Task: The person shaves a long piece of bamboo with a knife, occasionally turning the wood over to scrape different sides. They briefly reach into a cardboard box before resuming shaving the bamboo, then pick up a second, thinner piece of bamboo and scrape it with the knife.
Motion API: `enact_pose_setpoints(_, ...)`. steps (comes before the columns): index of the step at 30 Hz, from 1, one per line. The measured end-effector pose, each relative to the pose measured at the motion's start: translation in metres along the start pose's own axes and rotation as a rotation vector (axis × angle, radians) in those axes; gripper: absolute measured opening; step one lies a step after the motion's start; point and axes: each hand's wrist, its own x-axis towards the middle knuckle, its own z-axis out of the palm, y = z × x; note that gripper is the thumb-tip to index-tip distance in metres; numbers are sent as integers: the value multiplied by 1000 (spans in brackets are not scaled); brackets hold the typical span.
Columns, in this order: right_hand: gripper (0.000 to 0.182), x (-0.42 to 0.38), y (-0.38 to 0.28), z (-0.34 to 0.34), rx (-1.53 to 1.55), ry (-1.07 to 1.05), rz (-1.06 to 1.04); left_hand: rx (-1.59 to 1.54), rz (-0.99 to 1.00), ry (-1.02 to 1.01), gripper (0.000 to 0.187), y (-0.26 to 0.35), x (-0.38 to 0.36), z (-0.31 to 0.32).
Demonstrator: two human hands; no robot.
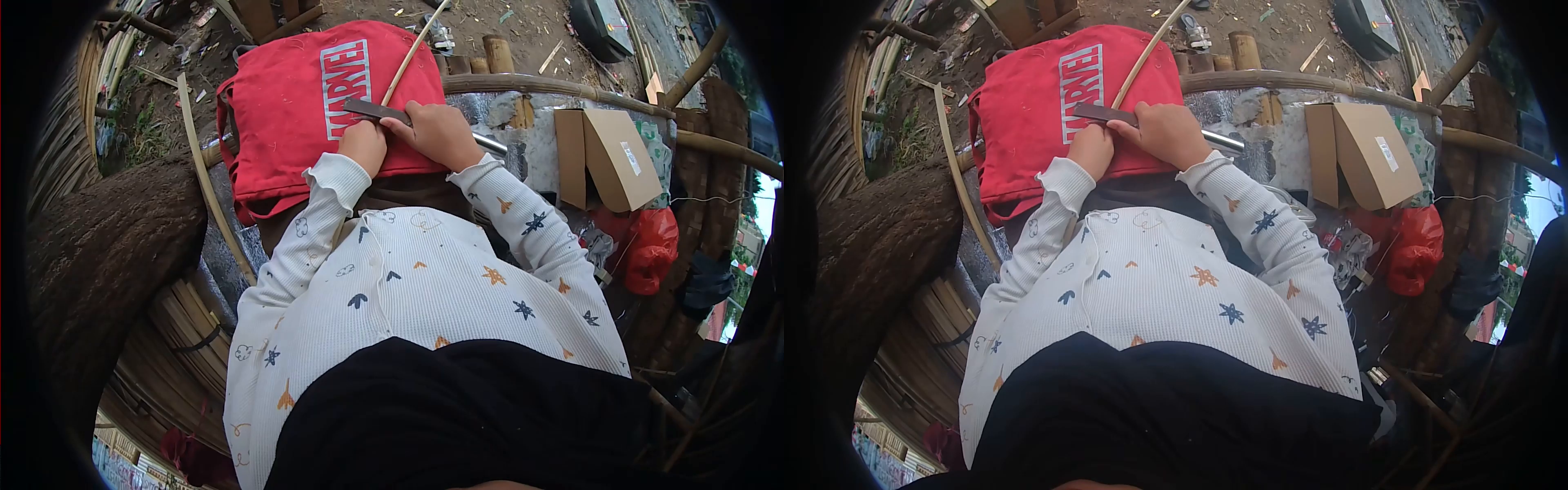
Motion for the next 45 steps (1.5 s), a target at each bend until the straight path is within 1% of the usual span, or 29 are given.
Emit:
enact_pose_setpoints(1,61,-2,-1,-2,-12,-27,-32,-6,-15,-9,39,-2,-1,2)
enact_pose_setpoints(2,62,3,5,-2,-26,39,-34,2,12,35,39,1,-1,4)
enact_pose_setpoints(3,62,13,21,2,-48,34,25,-1,-4,17,39,4,-3,4)
enact_pose_setpoints(6,58,15,20,7,-34,69,1,-2,-24,-21,39,8,2,-3)
enact_pose_setpoints(8,58,8,11,4,-8,64,3,-6,-24,-5,40,6,0,1)
enact_pose_setpoints(11,58,0,7,-6,-39,-14,-98,1,-30,1,40,6,-2,-2)
enact_pose_setpoints(13,58,16,31,0,-101,81,20,-34,-26,12,40,11,-4,0)
enact_pose_setpoints(15,58,20,29,4,-107,91,64,-20,-17,39,40,10,0,3)
enact_pose_setpoints(18,59,9,13,-2,-74,6,-34,-7,-29,51,39,8,-5,3)
enact_pose_setpoints(19,60,14,17,0,-94,40,-35,-2,-28,57,39,8,-4,3)
enact_pose_setpoints(21,62,24,36,7,-131,93,-15,1,-30,32,39,9,-9,5)
enact_pose_setpoints(22,62,36,45,3,-91,147,46,-5,-33,24,39,11,-8,3)
enact_pose_setpoints(25,62,42,44,8,-111,120,105,-39,-14,6,39,7,-4,-1)
enact_pose_setpoints(26,62,39,41,7,-64,85,108,-56,-1,-2,38,5,-2,0)
enact_pose_setpoints(29,62,24,25,-1,-71,-29,-63,-57,10,18,39,2,-1,3)
enact_pose_setpoints(30,63,27,35,5,-62,-28,-120,-62,-1,6,39,2,-1,3)
enact_pose_setpoints(33,63,62,77,9,-150,134,70,-83,-27,-23,39,8,-3,-1)
enact_pose_setpoints(34,63,73,81,4,-153,122,135,-92,-28,-20,39,8,-1,1)
enact_pose_setpoints(37,59,74,72,4,-103,14,131,-130,-22,-29,39,6,0,-2)
enact_pose_setpoints(38,55,66,66,5,-80,44,-61,-146,-19,-39,40,5,-2,-3)
enact_pose_setpoints(39,52,60,60,3,-108,-41,-153,-162,-22,-31,40,5,-3,-3)
enact_pose_setpoints(41,56,57,59,2,-109,-48,-321,-193,-28,-17,41,6,-4,-4)
enact_pose_setpoints(45,55,97,102,7,-279,73,-10,-212,-61,-65,41,7,-3,-5)
